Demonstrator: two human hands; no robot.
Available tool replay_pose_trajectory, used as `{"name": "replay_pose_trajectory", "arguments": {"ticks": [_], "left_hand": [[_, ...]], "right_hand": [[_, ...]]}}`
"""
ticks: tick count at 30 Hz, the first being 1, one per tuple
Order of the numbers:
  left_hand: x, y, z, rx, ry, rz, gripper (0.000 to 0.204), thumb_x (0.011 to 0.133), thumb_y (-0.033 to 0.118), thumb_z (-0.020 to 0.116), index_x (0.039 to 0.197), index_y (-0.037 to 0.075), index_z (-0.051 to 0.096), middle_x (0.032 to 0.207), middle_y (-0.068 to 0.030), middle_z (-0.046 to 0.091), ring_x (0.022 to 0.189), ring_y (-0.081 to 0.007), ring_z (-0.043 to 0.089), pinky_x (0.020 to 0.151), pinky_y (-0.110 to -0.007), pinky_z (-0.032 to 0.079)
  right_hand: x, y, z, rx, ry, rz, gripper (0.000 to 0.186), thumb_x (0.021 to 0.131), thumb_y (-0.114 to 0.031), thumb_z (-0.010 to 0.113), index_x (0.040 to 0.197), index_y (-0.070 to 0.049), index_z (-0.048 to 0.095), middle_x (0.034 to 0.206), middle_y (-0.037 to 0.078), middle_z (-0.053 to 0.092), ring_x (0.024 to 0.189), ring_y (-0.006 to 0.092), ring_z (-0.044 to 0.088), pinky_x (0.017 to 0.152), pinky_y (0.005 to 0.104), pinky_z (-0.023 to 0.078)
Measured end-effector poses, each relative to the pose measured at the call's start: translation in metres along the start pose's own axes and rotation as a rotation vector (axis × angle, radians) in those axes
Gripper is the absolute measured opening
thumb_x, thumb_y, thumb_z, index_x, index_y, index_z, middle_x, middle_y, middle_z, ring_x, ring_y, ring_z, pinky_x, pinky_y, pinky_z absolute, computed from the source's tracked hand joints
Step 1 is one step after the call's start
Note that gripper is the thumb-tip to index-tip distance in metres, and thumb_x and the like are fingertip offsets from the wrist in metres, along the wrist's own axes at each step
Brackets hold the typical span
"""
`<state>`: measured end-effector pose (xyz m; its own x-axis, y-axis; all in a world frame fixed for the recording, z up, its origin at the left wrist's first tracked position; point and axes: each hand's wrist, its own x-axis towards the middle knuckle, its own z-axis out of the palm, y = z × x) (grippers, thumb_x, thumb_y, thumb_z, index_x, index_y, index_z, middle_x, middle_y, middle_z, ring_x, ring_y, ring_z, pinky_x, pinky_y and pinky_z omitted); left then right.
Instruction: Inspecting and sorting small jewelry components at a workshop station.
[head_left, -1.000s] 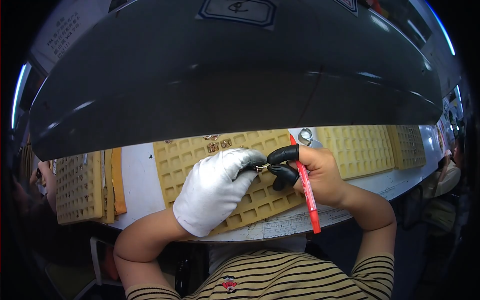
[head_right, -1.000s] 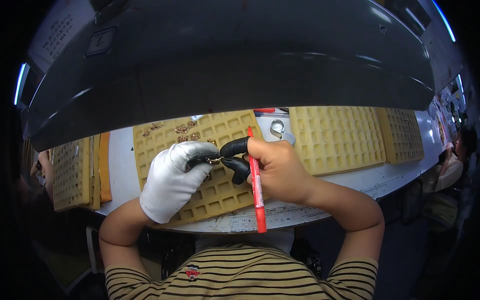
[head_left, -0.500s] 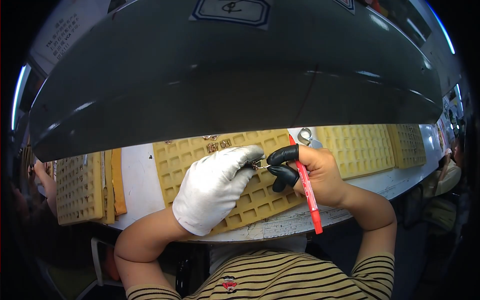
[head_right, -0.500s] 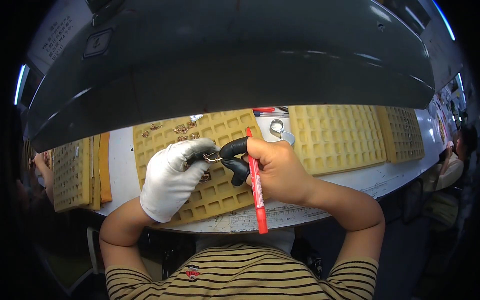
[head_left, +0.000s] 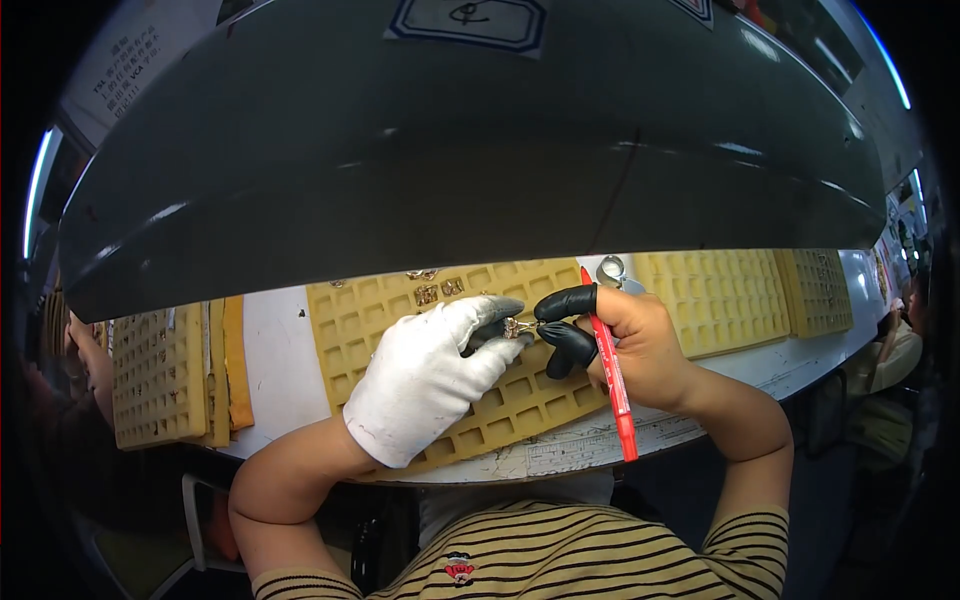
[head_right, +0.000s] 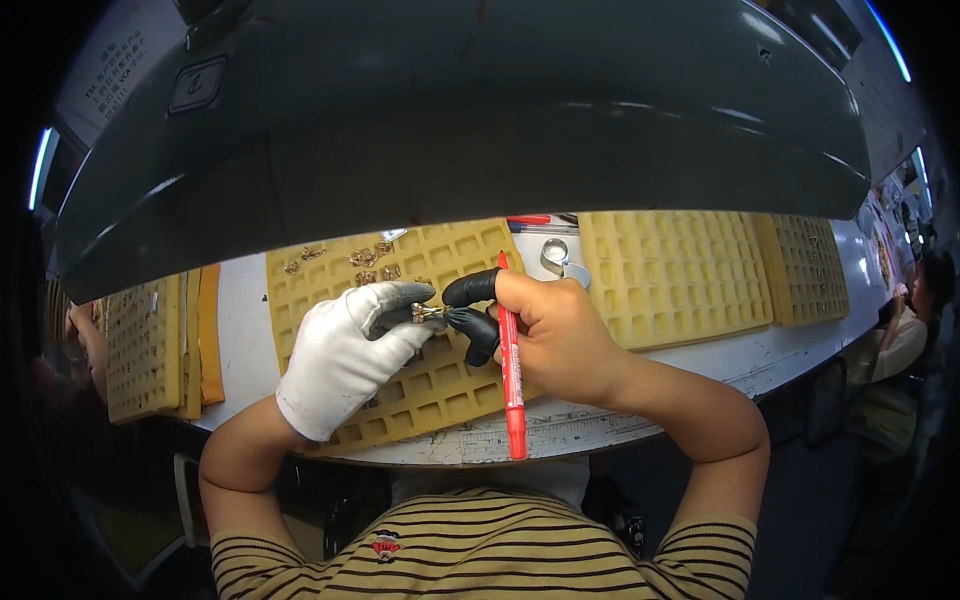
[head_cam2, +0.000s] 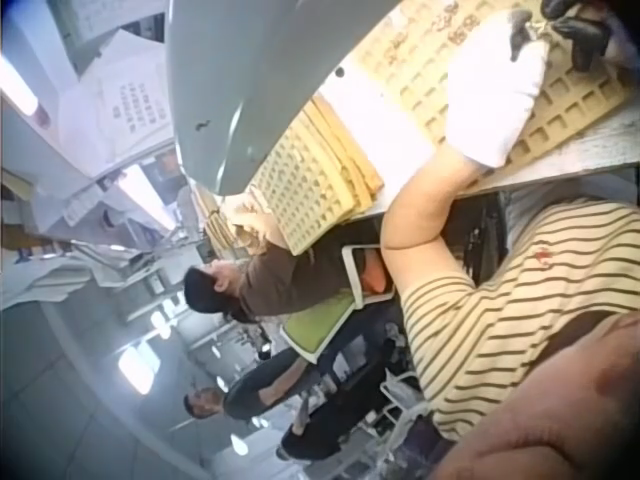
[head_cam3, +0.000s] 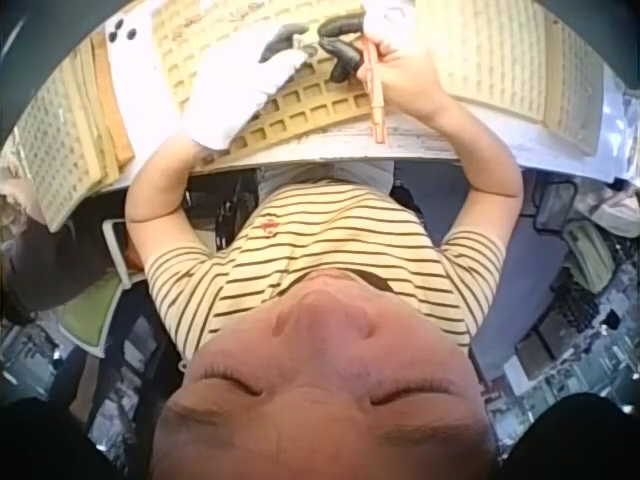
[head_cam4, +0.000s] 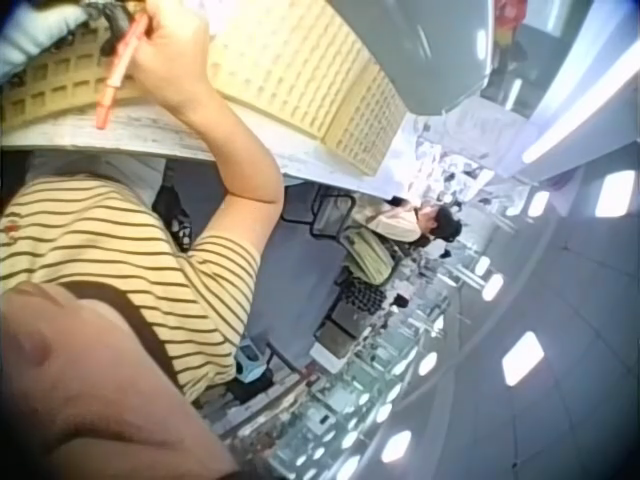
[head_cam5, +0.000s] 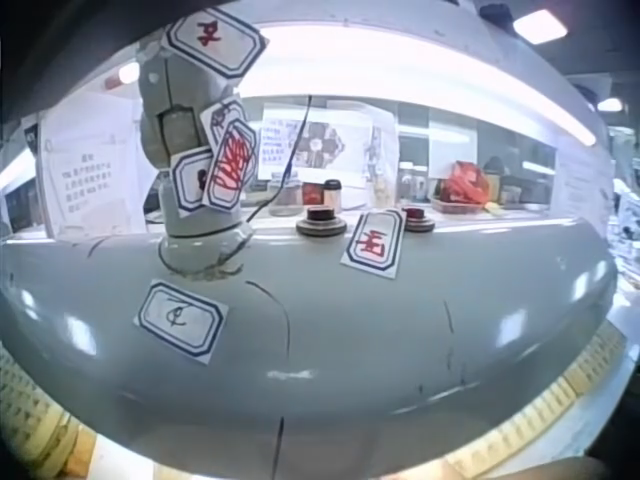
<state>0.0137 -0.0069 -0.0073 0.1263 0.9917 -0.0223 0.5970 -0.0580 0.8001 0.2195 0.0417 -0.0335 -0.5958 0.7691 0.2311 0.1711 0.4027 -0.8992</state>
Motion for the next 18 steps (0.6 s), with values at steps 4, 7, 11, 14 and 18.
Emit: {"name": "replay_pose_trajectory", "arguments": {"ticks": [4, 7, 11, 14, 18], "left_hand": [[-0.0008, 0.0001, 0.0009, 0.023, 0.007, 0.018, 0.029, 0.086, 0.018, 0.071, 0.108, 0.0, 0.067, 0.089, -0.0132, 0.071, 0.079, -0.0173, 0.071, 0.07, -0.027, 0.055], [-0.0018, -0.001, 0.0009, 0.012, 0.005, 0.023, 0.029, 0.086, 0.019, 0.071, 0.108, -0.001, 0.067, 0.09, -0.013, 0.071, 0.079, -0.0171, 0.071, 0.07, -0.027, 0.055], [-0.0005, -0.0013, 0.0004, 0.032, -0.006, 0.025, 0.029, 0.085, 0.018, 0.071, 0.108, 0.001, 0.067, 0.089, -0.0128, 0.071, 0.078, -0.0183, 0.071, 0.07, -0.027, 0.055], [-0.0003, 0.0007, -0.0002, 0.023, -0.006, -0.01, 0.029, 0.085, 0.018, 0.072, 0.108, 0.001, 0.067, 0.088, -0.0124, 0.071, 0.078, -0.0191, 0.07, 0.07, -0.027, 0.055], [-0.0011, -0.007, 0.0002, 0.12, 0.088, 0.272, 0.025, 0.082, 0.008, 0.072, 0.105, 0.002, 0.066, 0.085, -0.0115, 0.07, 0.074, -0.0193, 0.069, 0.066, -0.029, 0.055]], "right_hand": [[-0.0014, -0.0004, -0.0016, -0.031, -0.01, 0.0, 0.02, 0.087, -0.008, 0.07, 0.105, -0.001, 0.067, 0.071, 0.004, 0.068, 0.063, 0.0037, 0.059, 0.053, 0.0215, 0.046], [-0.0021, -0.0008, -0.0024, -0.057, -0.032, 0.034, 0.019, 0.087, -0.008, 0.069, 0.104, 0.0, 0.067, 0.071, 0.003, 0.067, 0.062, 0.0041, 0.059, 0.053, 0.0217, 0.046], [-0.001, 0.002, 0.0003, 0.006, -0.011, 0.001, 0.02, 0.087, -0.007, 0.069, 0.105, -0.001, 0.066, 0.072, 0.003, 0.068, 0.062, 0.0034, 0.059, 0.053, 0.0214, 0.046], [-0.0019, 0.0007, -0.0011, 0.001, -0.011, 0.01, 0.02, 0.086, -0.007, 0.069, 0.106, -0.001, 0.066, 0.073, 0.004, 0.068, 0.062, 0.0036, 0.06, 0.053, 0.0214, 0.046], [-0.0004, -0.0014, -0.0003, 0.037, -0.016, 0.026, 0.02, 0.086, -0.006, 0.07, 0.105, -0.002, 0.067, 0.074, 0.004, 0.069, 0.064, 0.0037, 0.06, 0.056, 0.0217, 0.047]]}}
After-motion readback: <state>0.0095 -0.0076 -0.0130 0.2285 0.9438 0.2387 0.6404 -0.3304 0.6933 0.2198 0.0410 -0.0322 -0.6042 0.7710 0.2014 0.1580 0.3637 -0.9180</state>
